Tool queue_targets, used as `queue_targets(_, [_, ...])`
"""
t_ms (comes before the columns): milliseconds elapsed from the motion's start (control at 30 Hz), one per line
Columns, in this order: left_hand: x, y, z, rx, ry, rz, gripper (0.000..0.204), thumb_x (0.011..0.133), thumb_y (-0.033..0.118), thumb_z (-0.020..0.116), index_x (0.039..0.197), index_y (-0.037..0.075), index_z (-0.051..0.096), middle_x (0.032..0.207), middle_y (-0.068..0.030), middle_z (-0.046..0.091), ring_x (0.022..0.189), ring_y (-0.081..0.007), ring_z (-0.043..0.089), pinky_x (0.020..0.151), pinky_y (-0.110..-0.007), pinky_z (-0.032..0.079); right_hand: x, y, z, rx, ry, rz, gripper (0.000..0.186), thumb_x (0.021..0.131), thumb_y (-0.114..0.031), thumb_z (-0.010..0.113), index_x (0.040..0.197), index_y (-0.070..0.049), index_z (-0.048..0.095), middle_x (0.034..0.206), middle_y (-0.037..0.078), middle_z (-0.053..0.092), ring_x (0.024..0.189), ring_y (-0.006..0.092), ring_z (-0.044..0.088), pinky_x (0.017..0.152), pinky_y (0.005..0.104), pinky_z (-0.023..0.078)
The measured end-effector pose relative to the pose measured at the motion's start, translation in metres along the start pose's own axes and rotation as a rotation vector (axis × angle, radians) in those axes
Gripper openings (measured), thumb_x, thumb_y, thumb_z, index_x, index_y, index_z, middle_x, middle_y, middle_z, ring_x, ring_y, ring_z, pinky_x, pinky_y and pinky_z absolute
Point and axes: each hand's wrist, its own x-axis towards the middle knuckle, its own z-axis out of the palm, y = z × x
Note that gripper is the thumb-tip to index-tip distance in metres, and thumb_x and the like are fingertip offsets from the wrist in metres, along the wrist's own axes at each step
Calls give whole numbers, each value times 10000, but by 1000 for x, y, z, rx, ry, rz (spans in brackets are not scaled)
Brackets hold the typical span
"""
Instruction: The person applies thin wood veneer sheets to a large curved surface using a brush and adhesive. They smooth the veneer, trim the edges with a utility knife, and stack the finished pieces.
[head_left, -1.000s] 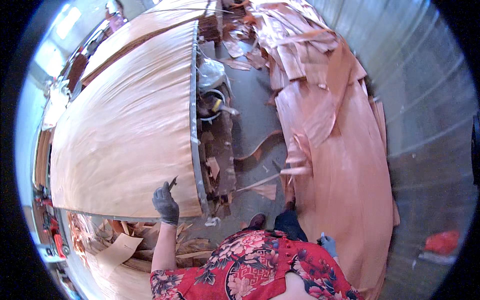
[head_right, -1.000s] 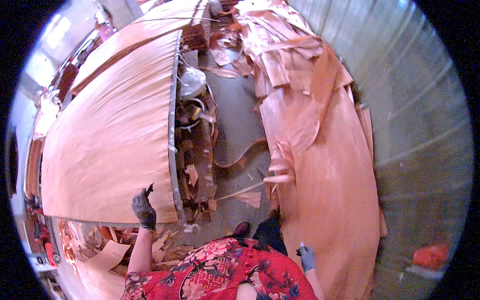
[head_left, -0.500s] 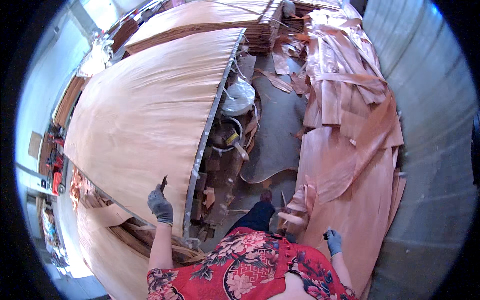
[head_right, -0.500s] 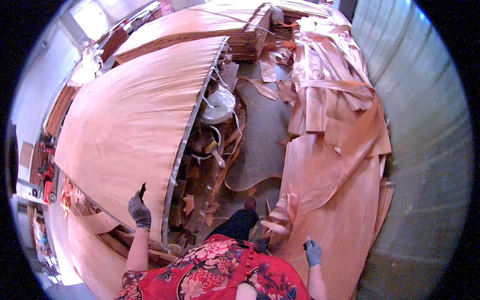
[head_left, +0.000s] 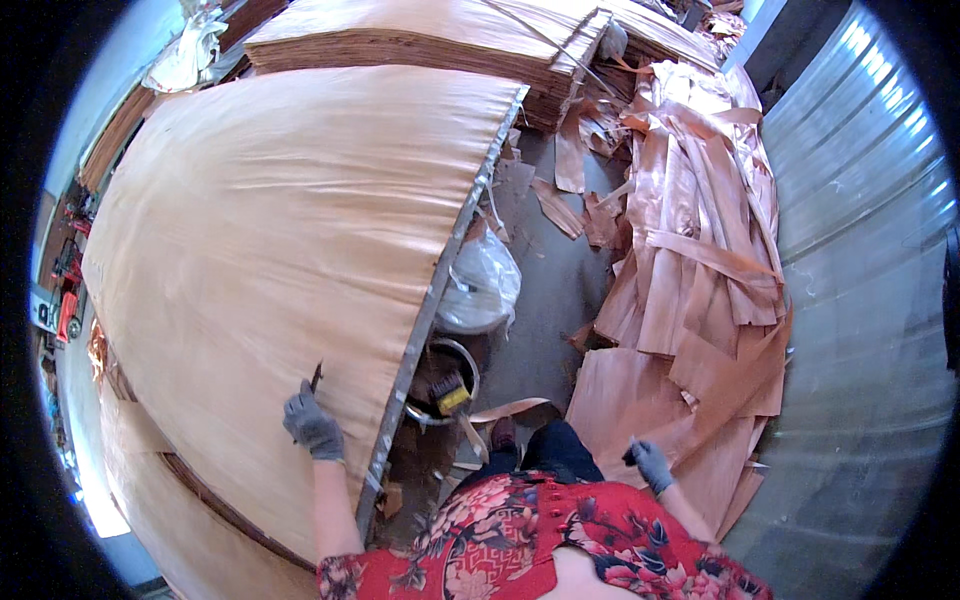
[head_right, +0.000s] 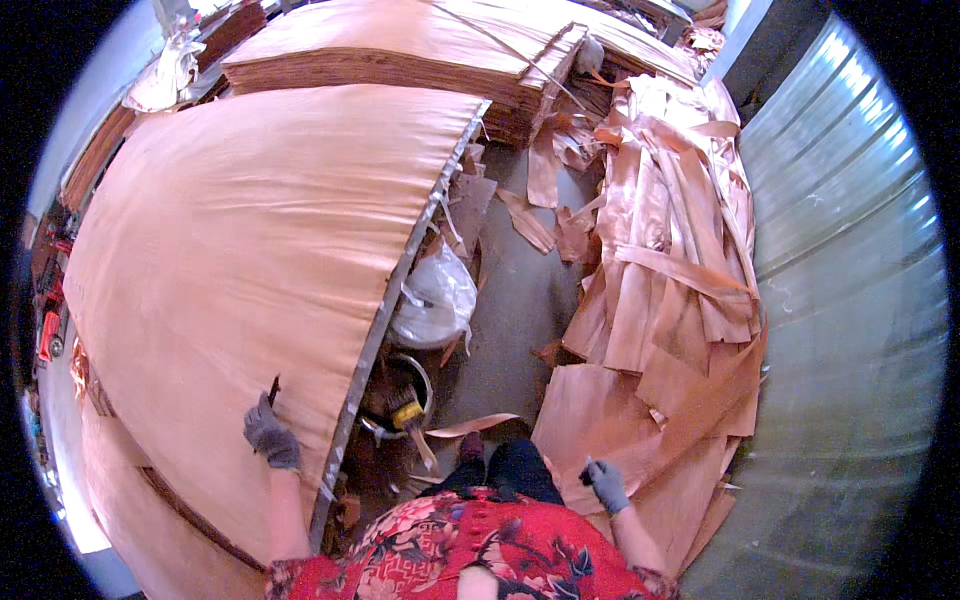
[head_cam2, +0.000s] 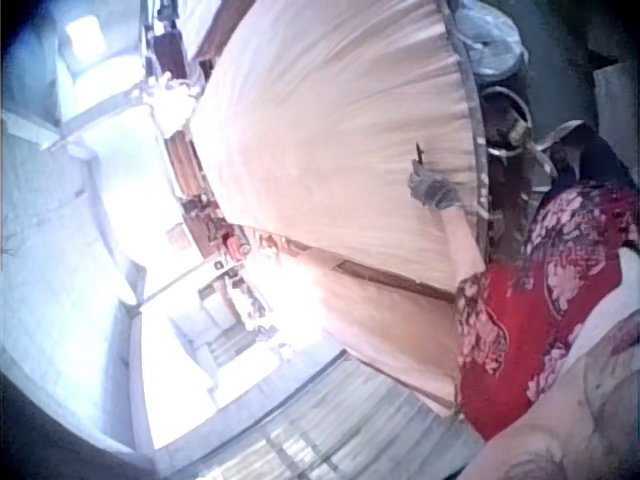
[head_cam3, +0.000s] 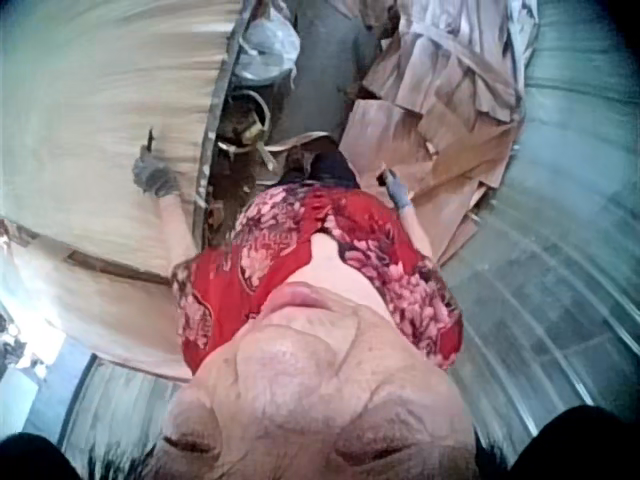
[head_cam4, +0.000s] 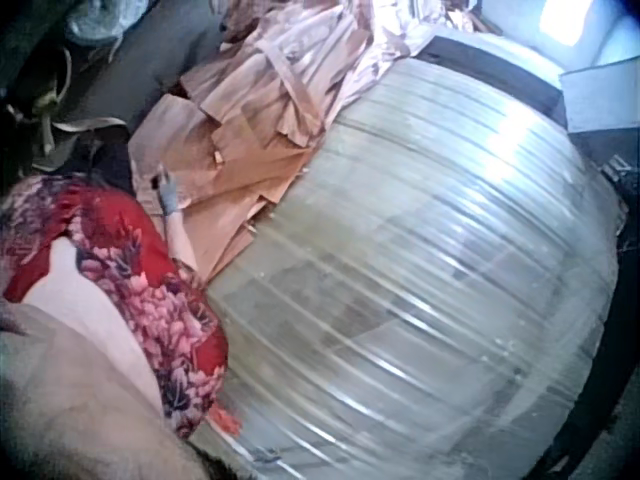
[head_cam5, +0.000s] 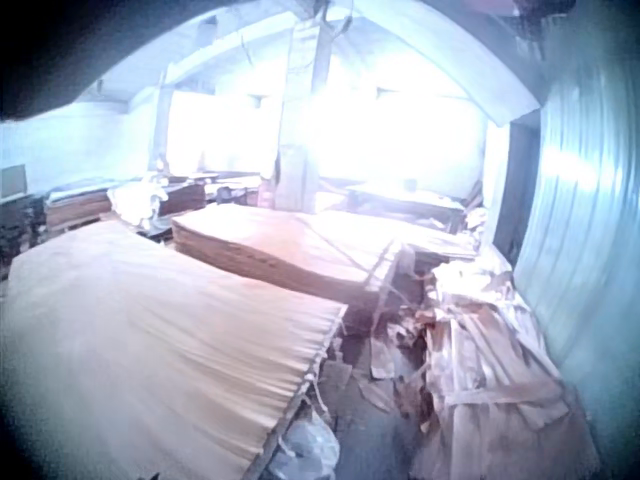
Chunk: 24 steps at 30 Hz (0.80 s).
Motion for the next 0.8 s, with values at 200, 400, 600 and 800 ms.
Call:
queue_targets(200, [17,11,4,12,-58,-39,302,791,63,474,1071,39,582,828,-102,554,841,-287,524,666,-411,416,177,-190,4,-289,-110,-402,466,889,-407,513,856,46,617,734,169,632,667,223,604,638,353,470])
queue_targets(400, [6,6,2,215,-153,-342,258,838,86,481,1066,20,583,898,-150,600,820,-324,565,697,-430,454,307,-435,72,-84,-388,-558,378,891,-347,562,782,11,614,670,37,592,608,105,514,585,270,434])
queue_targets(600, [-2,11,-2,453,-233,-578,271,882,130,449,1112,50,566,970,-128,623,858,-310,580,727,-420,470,396,-529,126,-101,-566,-613,350,901,-317,549,787,8,609,664,22,584,603,90,507,576,260,428])
queue_targets(800, [13,23,-2,475,-217,-576,288,900,183,443,1121,55,577,932,-147,638,828,-331,592,736,-429,467,433,-549,140,-247,-598,-365,323,865,-295,588,857,25,638,722,47,628,634,86,554,589,252,439])
